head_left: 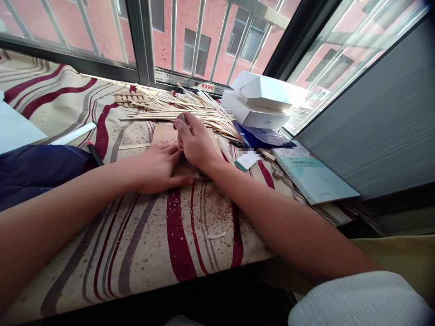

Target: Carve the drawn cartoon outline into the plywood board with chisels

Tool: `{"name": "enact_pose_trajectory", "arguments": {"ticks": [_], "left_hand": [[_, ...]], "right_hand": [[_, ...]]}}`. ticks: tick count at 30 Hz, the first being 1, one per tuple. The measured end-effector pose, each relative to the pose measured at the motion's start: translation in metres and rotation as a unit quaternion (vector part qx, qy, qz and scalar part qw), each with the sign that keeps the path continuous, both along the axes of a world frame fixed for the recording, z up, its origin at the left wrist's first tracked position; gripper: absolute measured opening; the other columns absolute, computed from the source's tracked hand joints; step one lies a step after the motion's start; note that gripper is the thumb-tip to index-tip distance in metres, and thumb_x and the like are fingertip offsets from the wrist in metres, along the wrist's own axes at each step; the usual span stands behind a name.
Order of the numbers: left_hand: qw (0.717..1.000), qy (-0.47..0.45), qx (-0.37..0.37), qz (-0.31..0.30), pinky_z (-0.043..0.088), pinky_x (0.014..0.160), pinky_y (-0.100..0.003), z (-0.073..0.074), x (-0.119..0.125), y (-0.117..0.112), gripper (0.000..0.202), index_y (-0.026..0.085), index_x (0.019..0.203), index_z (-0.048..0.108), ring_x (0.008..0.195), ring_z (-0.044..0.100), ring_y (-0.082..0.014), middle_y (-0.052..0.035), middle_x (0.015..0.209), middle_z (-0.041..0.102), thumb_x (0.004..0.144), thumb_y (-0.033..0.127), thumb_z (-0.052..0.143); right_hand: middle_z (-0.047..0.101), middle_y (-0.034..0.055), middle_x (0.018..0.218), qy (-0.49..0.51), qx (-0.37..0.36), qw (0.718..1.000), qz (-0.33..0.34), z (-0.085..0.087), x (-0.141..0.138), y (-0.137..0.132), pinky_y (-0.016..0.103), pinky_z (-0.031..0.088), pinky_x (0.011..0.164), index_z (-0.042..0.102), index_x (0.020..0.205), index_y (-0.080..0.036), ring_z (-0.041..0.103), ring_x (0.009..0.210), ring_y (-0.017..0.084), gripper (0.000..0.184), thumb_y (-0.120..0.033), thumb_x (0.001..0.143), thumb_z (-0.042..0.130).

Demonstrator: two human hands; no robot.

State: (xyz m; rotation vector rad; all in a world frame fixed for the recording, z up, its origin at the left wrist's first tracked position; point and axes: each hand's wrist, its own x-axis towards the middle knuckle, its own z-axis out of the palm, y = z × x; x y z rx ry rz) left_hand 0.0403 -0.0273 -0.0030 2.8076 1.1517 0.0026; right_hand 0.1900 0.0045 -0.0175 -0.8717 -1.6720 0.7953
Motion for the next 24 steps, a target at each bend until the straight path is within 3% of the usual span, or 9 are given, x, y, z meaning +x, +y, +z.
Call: {"name": "enact_pose_trajectory", "arguments": {"ticks": [6,10,14,20,22,24], "left_hand": [[0.999,-0.02,0.016,-0.02,0.029,0.13,-0.051,0.001,0.001,-0.002,0.088,0.008,0.155,0.054,0.156,0.041,-0.0423,-0.0232,0.162,0.054,0.097,0.074,0.041],[0.998,-0.028,0.002,-0.06,0.033,0.127,-0.052,0.0,-0.002,-0.001,0.064,0.017,0.135,0.07,0.147,0.052,-0.0405,-0.0164,0.148,0.068,0.102,0.062,0.041],[0.998,-0.04,0.019,-0.043,0.031,0.129,-0.053,-0.001,-0.002,0.001,0.08,0.01,0.145,0.061,0.155,0.042,-0.0423,-0.0247,0.162,0.053,0.099,0.073,0.043],[0.999,0.039,0.007,-0.005,0.021,0.133,-0.052,0.002,0.001,-0.001,0.101,-0.001,0.161,0.041,0.164,0.026,-0.0422,-0.0302,0.175,0.026,0.099,0.079,0.035],[0.999,0.039,0.005,-0.007,0.022,0.133,-0.052,0.003,0.001,-0.001,0.101,-0.002,0.16,0.041,0.164,0.027,-0.0427,-0.0309,0.175,0.027,0.099,0.078,0.035],[1.0,0.026,0.008,-0.015,0.028,0.13,-0.052,0.003,0.0,-0.001,0.096,0.001,0.155,0.049,0.16,0.034,-0.0445,-0.0307,0.17,0.038,0.099,0.078,0.036]], "right_hand": [[0.039,-0.0067,0.066,0.046,-0.047,0.992,0.11,0.006,0.002,-0.012,0.026,0.038,0.053,0.045,0.091,-0.026,0.04,0.058,0.011,0.034,-0.055,0.108,0.053],[0.038,-0.0082,0.064,0.055,-0.066,0.98,0.179,0.007,0.01,-0.028,0.025,0.033,0.047,0.047,0.095,-0.027,0.038,0.053,0.01,0.033,-0.055,0.102,0.061],[0.037,-0.0097,0.059,0.113,-0.082,0.98,0.138,0.007,0.016,-0.034,0.025,0.028,0.043,0.049,0.097,-0.027,0.035,0.048,0.01,0.032,-0.058,0.104,0.055],[0.035,-0.0122,0.053,0.164,-0.048,0.984,0.058,0.008,0.024,-0.017,0.027,0.022,0.039,0.052,0.097,-0.027,0.029,0.039,0.009,0.032,-0.059,0.105,0.053],[0.036,-0.0111,0.055,0.159,-0.039,0.986,0.037,0.01,0.023,-0.016,0.027,0.025,0.04,0.052,0.098,-0.028,0.03,0.04,0.009,0.03,-0.056,0.107,0.049],[0.038,-0.0093,0.059,0.14,-0.032,0.989,0.033,0.014,0.019,-0.019,0.026,0.03,0.044,0.052,0.098,-0.027,0.036,0.045,0.01,0.028,-0.052,0.109,0.046]]}}
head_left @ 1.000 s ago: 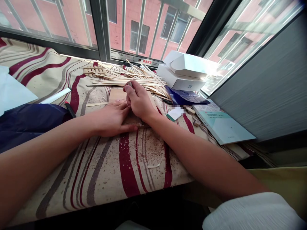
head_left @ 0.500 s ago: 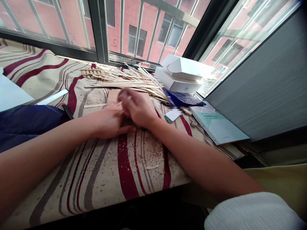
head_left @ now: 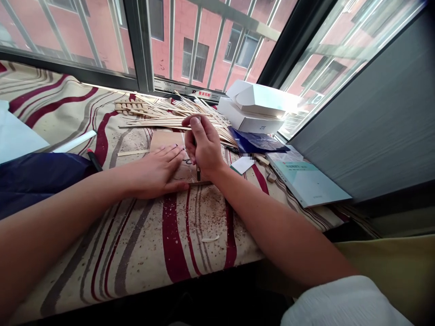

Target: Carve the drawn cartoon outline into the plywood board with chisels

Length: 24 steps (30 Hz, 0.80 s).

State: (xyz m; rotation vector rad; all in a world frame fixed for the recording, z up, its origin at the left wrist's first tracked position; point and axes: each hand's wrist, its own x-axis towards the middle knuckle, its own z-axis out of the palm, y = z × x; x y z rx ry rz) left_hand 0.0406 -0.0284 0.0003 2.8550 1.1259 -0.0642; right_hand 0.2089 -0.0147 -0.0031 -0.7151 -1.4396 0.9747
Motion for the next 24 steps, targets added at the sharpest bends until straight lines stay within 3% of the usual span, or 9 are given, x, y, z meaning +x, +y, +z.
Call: {"name": "enact_pose_trajectory", "arguments": {"ticks": [3,7,14,24], "left_hand": [[1.0,-0.019,0.005,-0.013,0.036,0.125,-0.054,0.001,-0.001,0.001,0.088,0.005,0.145,0.057,0.151,0.045,-0.0471,-0.03,0.159,0.052,0.099,0.077,0.038],[0.999,-0.032,0.003,-0.019,0.039,0.121,-0.057,0.0,-0.001,0.001,0.084,0.005,0.138,0.06,0.145,0.05,-0.0489,-0.0313,0.15,0.058,0.098,0.076,0.039],[0.999,-0.032,0.005,-0.024,0.036,0.123,-0.054,-0.001,-0.002,0.002,0.087,0.005,0.14,0.06,0.146,0.05,-0.0459,-0.0298,0.154,0.056,0.098,0.078,0.039],[0.999,-0.031,0.004,-0.009,0.033,0.126,-0.052,-0.004,-0.001,0.005,0.094,0.004,0.151,0.054,0.148,0.049,-0.045,-0.0286,0.158,0.053,0.096,0.08,0.041]], "right_hand": [[0.039,-0.0072,0.064,-0.037,0.01,0.999,0.008,0.007,-0.006,-0.008,0.025,0.037,0.05,0.051,0.097,-0.026,0.042,0.052,0.01,0.023,-0.044,0.111,0.043],[0.037,-0.0073,0.064,-0.036,0.03,0.999,0.009,0.007,-0.009,-0.008,0.024,0.039,0.053,0.048,0.098,-0.026,0.042,0.053,0.01,0.021,-0.037,0.113,0.039],[0.034,-0.0077,0.064,-0.039,0.038,0.998,0.01,-0.001,-0.01,0.002,0.025,0.04,0.054,0.047,0.098,-0.027,0.04,0.053,0.011,0.02,-0.036,0.114,0.038],[0.038,-0.0056,0.075,0.026,-0.062,0.997,0.025,-0.002,-0.014,0.003,0.024,0.035,0.049,0.04,0.089,-0.028,0.036,0.055,0.01,0.024,-0.033,0.112,0.041]]}}
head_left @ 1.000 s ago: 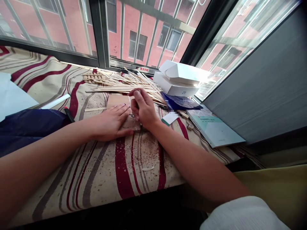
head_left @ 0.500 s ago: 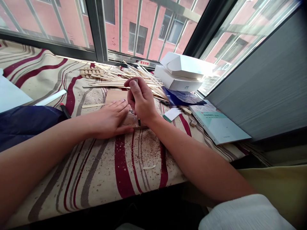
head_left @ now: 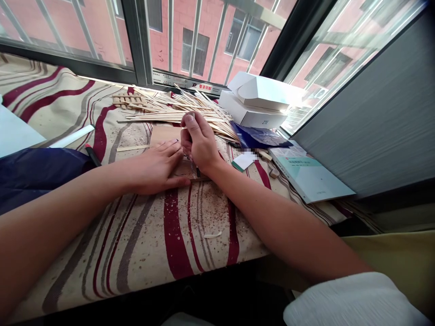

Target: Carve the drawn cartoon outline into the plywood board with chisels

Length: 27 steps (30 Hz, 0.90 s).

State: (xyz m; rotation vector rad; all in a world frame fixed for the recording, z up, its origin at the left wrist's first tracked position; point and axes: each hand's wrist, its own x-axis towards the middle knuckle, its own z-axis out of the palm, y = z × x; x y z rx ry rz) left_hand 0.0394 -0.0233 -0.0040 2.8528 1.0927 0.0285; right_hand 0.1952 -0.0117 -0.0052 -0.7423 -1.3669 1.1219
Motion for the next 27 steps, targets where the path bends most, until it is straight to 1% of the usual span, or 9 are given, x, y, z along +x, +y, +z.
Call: {"name": "enact_pose_trajectory", "arguments": {"ticks": [5,9,13,15,20,22,24,26,27], "left_hand": [[1.0,-0.011,-0.008,-0.022,0.034,0.126,-0.052,0.001,-0.001,-0.001,0.083,0.009,0.143,0.061,0.147,0.05,-0.0432,-0.0259,0.155,0.058,0.099,0.075,0.041],[0.999,-0.036,-0.008,-0.039,0.034,0.126,-0.054,0.003,-0.002,-0.003,0.08,0.009,0.145,0.062,0.146,0.05,-0.0434,-0.0242,0.154,0.06,0.099,0.072,0.044],[0.997,-0.028,-0.039,-0.062,0.042,0.12,-0.051,0.005,-0.002,-0.004,0.06,0.012,0.13,0.073,0.132,0.063,-0.0389,-0.0193,0.138,0.073,0.103,0.058,0.044],[0.997,-0.032,-0.036,-0.066,0.041,0.121,-0.05,0.006,-0.002,-0.004,0.058,0.014,0.13,0.073,0.139,0.059,-0.0385,-0.0186,0.145,0.069,0.103,0.057,0.045],[1.0,-0.006,-0.011,-0.018,0.026,0.131,-0.051,0.005,-0.002,-0.004,0.09,0.006,0.155,0.052,0.16,0.035,-0.042,-0.0268,0.171,0.04,0.1,0.076,0.045],[0.999,0.028,-0.016,-0.001,0.024,0.132,-0.051,0.005,-0.003,-0.004,0.099,0.005,0.164,0.041,0.163,0.027,-0.0427,-0.0275,0.176,0.029,0.099,0.08,0.045],[0.998,0.053,-0.023,0.011,0.02,0.133,-0.051,0.005,-0.004,-0.003,0.107,0.007,0.171,0.029,0.166,0.02,-0.0427,-0.0262,0.178,0.019,0.097,0.082,0.047],[0.998,0.064,-0.027,0.011,0.017,0.134,-0.051,0.005,-0.004,-0.002,0.107,0.008,0.173,0.024,0.167,0.017,-0.0419,-0.0241,0.179,0.013,0.098,0.08,0.049],[0.997,0.065,-0.026,0.009,0.016,0.134,-0.052,0.006,-0.005,-0.002,0.105,0.009,0.173,0.024,0.167,0.016,-0.0419,-0.0228,0.18,0.012,0.099,0.079,0.049]], "right_hand": [[0.035,-0.0076,0.071,-0.042,-0.034,0.997,0.06,0.013,-0.001,-0.013,0.022,0.028,0.045,0.038,0.09,-0.028,0.031,0.051,0.009,0.024,-0.035,0.112,0.043],[0.028,-0.0104,0.062,-0.037,-0.049,0.991,0.12,0.011,0.001,-0.013,0.022,0.022,0.042,0.038,0.09,-0.028,0.025,0.046,0.009,0.025,-0.039,0.113,0.042],[0.036,-0.0108,0.059,-0.052,0.01,0.981,0.188,0.001,0.004,-0.016,0.022,0.023,0.042,0.043,0.09,-0.027,0.028,0.046,0.008,0.034,-0.053,0.106,0.057],[0.039,-0.0116,0.056,-0.042,0.026,0.979,0.198,-0.002,0.007,-0.018,0.022,0.024,0.041,0.046,0.091,-0.026,0.028,0.043,0.007,0.035,-0.056,0.103,0.061],[0.034,-0.0143,0.049,0.009,0.016,0.99,0.14,0.004,0.022,-0.008,0.022,0.021,0.036,0.046,0.095,-0.027,0.024,0.034,0.009,0.023,-0.046,0.108,0.047],[0.036,-0.0134,0.05,-0.037,0.009,0.996,0.085,0.012,0.035,0.003,0.023,0.022,0.037,0.046,0.094,-0.027,0.028,0.035,0.01,0.022,-0.043,0.109,0.041],[0.045,-0.0102,0.056,-0.142,-0.009,0.99,-0.007,0.019,0.052,0.015,0.023,0.028,0.04,0.044,0.091,-0.027,0.038,0.039,0.011,0.023,-0.037,0.11,0.036],[0.066,-0.0021,0.075,-0.324,-0.006,0.941,-0.102,0.024,0.068,0.025,0.026,0.04,0.051,0.046,0.088,-0.025,0.053,0.051,0.013,0.021,-0.03,0.108,0.042],[0.073,0.0033,0.088,-0.429,0.01,0.893,-0.138,0.026,0.074,0.028,0.028,0.045,0.059,0.05,0.09,-0.024,0.062,0.063,0.016,0.02,-0.029,0.108,0.043]]}}
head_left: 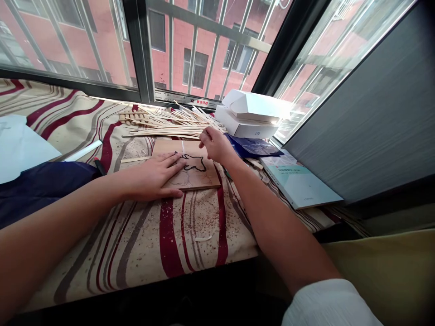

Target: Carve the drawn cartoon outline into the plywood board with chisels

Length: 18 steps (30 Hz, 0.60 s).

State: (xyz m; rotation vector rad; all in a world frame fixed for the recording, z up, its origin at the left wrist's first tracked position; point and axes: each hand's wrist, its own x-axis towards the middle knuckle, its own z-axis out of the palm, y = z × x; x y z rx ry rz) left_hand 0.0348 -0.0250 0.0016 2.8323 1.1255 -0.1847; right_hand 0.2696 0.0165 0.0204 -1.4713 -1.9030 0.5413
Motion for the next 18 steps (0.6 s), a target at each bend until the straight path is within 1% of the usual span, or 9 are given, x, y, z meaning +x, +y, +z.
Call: {"name": "enact_pose_trajectory", "arguments": {"ticks": [1,2,3,4,6,7,10,13,18], "left_hand": [[1.0,0.001,0.001,-0.001,0.015,0.134,-0.054,0.0,0.0,0.0,0.104,0.01,0.173,0.025,0.167,0.016,-0.0424,-0.0217,0.18,0.011,0.099,0.079,0.048],[1.0,0.003,0.003,0.001,0.015,0.134,-0.057,0.001,-0.001,0.0,0.102,0.012,0.173,0.026,0.166,0.016,-0.0435,-0.0208,0.18,0.011,0.1,0.079,0.048],[1.0,0.004,0.005,0.004,0.015,0.133,-0.06,0.001,-0.001,0.0,0.101,0.013,0.173,0.027,0.166,0.017,-0.0449,-0.0203,0.18,0.012,0.1,0.078,0.048],[1.0,0.002,0.007,0.006,0.016,0.132,-0.062,0.002,-0.001,0.0,0.1,0.014,0.173,0.028,0.166,0.017,-0.0463,-0.0202,0.18,0.014,0.1,0.078,0.049],[1.0,-0.005,0.009,0.006,0.016,0.131,-0.065,0.002,-0.002,-0.001,0.098,0.016,0.172,0.032,0.165,0.017,-0.0478,-0.0206,0.18,0.018,0.099,0.078,0.049],[1.0,-0.009,0.01,0.005,0.017,0.131,-0.065,0.002,-0.002,-0.001,0.096,0.016,0.172,0.034,0.165,0.017,-0.0475,-0.0208,0.179,0.02,0.099,0.078,0.049],[1.0,-0.017,0.016,-0.004,0.021,0.131,-0.059,0.002,-0.004,-0.001,0.093,0.017,0.17,0.038,0.165,0.023,-0.0445,-0.0211,0.177,0.027,0.1,0.078,0.049],[0.999,-0.021,0.023,-0.011,0.024,0.131,-0.053,0.005,-0.005,-0.002,0.091,0.017,0.168,0.042,0.163,0.029,-0.0411,-0.0216,0.176,0.032,0.099,0.076,0.052],[0.999,-0.032,-0.005,-0.028,0.027,0.131,-0.05,0.013,-0.014,0.002,0.089,0.016,0.167,0.043,0.162,0.034,-0.0373,-0.0204,0.175,0.035,0.097,0.068,0.061]], "right_hand": [[0.077,0.0082,0.1,-0.1,0.013,0.995,-0.02,0.0,0.005,0.003,0.03,0.048,0.068,0.055,0.094,-0.022,0.067,0.077,0.02,0.018,-0.028,0.108,0.044],[0.078,0.0121,0.111,-0.178,0.022,0.983,-0.028,0.0,0.008,0.004,0.033,0.049,0.077,0.06,0.098,-0.021,0.07,0.09,0.024,0.019,-0.028,0.108,0.045],[0.078,0.0147,0.117,-0.229,0.025,0.973,-0.026,-0.001,0.009,0.006,0.035,0.048,0.083,0.063,0.103,-0.019,0.07,0.102,0.027,0.02,-0.028,0.108,0.046],[0.078,0.0159,0.122,-0.255,0.024,0.967,-0.018,-0.003,0.01,0.008,0.036,0.048,0.089,0.066,0.108,-0.018,0.069,0.11,0.029,0.022,-0.028,0.108,0.046],[0.077,0.0168,0.127,-0.265,0.015,0.964,-0.005,-0.006,0.009,0.012,0.036,0.046,0.094,0.068,0.115,-0.016,0.068,0.117,0.03,0.026,-0.028,0.108,0.046],[0.076,0.0174,0.13,-0.271,0.012,0.962,-0.004,-0.008,0.008,0.015,0.036,0.046,0.095,0.069,0.118,-0.015,0.068,0.119,0.031,0.029,-0.028,0.108,0.045],[0.075,0.0201,0.133,-0.291,0.005,0.957,-0.012,-0.012,0.008,0.023,0.036,0.045,0.097,0.068,0.123,-0.013,0.067,0.122,0.031,0.035,-0.027,0.109,0.04],[0.074,0.0187,0.134,-0.305,0.003,0.952,-0.011,-0.013,0.008,0.026,0.034,0.045,0.097,0.068,0.123,-0.013,0.066,0.123,0.029,0.035,-0.027,0.109,0.04],[0.076,0.0198,0.13,-0.323,0.012,0.945,-0.036,-0.007,0.007,0.018,0.035,0.044,0.092,0.065,0.127,-0.014,0.069,0.119,0.032,0.036,-0.028,0.111,0.037]]}}
